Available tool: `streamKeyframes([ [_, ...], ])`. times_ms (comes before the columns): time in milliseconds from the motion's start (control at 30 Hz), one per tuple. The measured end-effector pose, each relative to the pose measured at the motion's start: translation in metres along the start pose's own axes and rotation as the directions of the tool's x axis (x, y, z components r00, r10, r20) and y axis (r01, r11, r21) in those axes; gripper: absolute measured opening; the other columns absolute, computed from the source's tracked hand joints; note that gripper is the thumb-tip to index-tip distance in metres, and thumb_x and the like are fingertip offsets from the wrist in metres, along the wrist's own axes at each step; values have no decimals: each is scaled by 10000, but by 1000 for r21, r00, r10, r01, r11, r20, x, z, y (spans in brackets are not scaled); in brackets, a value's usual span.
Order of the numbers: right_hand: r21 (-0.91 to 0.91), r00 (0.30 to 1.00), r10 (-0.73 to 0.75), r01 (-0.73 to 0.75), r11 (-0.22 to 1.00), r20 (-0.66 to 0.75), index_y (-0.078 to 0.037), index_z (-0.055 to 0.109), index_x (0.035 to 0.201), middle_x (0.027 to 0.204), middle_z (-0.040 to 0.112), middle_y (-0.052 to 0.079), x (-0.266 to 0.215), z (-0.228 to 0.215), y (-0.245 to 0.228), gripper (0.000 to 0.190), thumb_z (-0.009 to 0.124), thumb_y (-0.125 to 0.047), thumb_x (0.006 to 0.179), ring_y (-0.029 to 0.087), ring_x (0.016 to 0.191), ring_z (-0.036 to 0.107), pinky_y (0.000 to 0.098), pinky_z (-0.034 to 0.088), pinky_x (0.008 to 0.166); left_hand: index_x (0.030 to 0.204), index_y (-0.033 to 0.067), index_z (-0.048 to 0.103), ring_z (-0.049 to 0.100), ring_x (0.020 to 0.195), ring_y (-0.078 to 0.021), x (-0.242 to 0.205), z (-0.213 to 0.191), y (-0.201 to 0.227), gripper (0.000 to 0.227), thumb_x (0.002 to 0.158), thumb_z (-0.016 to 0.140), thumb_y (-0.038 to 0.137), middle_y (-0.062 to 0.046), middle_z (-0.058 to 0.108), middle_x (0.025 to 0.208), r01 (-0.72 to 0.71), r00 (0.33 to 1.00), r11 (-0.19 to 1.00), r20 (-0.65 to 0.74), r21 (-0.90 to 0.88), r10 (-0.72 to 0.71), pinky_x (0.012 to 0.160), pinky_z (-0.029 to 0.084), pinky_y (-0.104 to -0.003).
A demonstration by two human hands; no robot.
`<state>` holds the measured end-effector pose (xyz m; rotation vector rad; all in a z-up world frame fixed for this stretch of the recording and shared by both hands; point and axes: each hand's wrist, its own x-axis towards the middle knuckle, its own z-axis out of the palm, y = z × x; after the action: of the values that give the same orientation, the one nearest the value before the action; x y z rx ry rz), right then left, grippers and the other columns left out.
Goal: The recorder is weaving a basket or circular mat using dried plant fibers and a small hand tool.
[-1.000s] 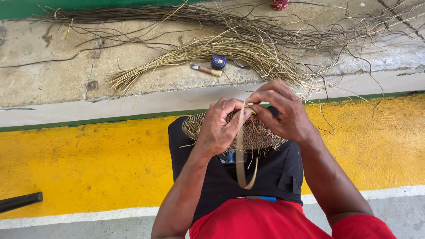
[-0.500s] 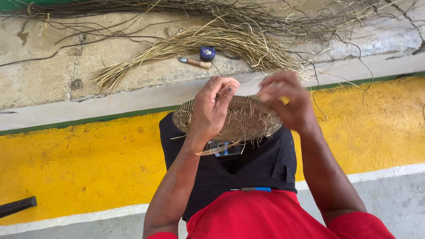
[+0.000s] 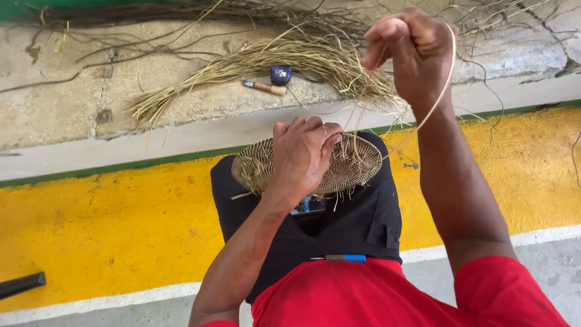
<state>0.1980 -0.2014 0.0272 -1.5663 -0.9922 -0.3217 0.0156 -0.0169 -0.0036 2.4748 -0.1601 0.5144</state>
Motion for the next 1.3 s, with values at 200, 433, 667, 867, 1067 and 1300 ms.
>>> streamKeyframes([
  [200,-55,1000,-7,9,998,28,-24,655,1139,899,719,98,-19,-69,16,172,525,-124,1193,150,795,733,273,612,683,1124,190,750,620,945,-185,16,15,-27,175,983,687,273,35,704,966,-38,998,999,-44,-37,36,830,340,-407],
  [433,326,967,255,-242,914,4,-46,548,1346,945,700,105,-100,-51,-56,182,560,-54,1164,162,778,709,305,603,676,1007,182,767,618,875,-191,25,17,-33,152,944,702,304,33,748,897,147,987,984,80,-101,-139,824,322,-410],
  [667,325,686,693,-723,610,224,-17,527,1331,869,711,91,-101,35,-64,301,575,-20,1033,138,597,680,279,576,524,1054,165,761,612,886,-190,15,-1,-29,264,992,650,396,16,737,935,48,999,993,26,-105,-46,840,336,-386],
  [867,138,533,797,-845,516,285,4,708,1096,657,638,40,-96,63,-72,150,619,-90,1020,88,438,528,228,411,374,1015,146,760,608,819,-211,6,-7,-15,396,1071,505,444,10,737,904,67,998,986,5,-154,-67,822,337,-382],
  [1067,724,908,338,-406,557,249,60,691,1130,589,570,10,-122,-22,-104,217,537,-85,1078,57,449,502,237,436,433,959,134,769,584,764,-207,11,3,-23,412,1080,497,419,-1,666,766,131,990,983,-31,-130,-136,810,332,-382],
  [1300,306,892,452,-433,848,10,28,666,1049,826,667,99,-118,9,-99,164,588,-108,1099,169,663,648,286,556,616,972,135,773,568,740,-199,12,5,-22,406,1060,518,438,10,666,735,96,995,988,4,-119,-97,790,323,-379],
])
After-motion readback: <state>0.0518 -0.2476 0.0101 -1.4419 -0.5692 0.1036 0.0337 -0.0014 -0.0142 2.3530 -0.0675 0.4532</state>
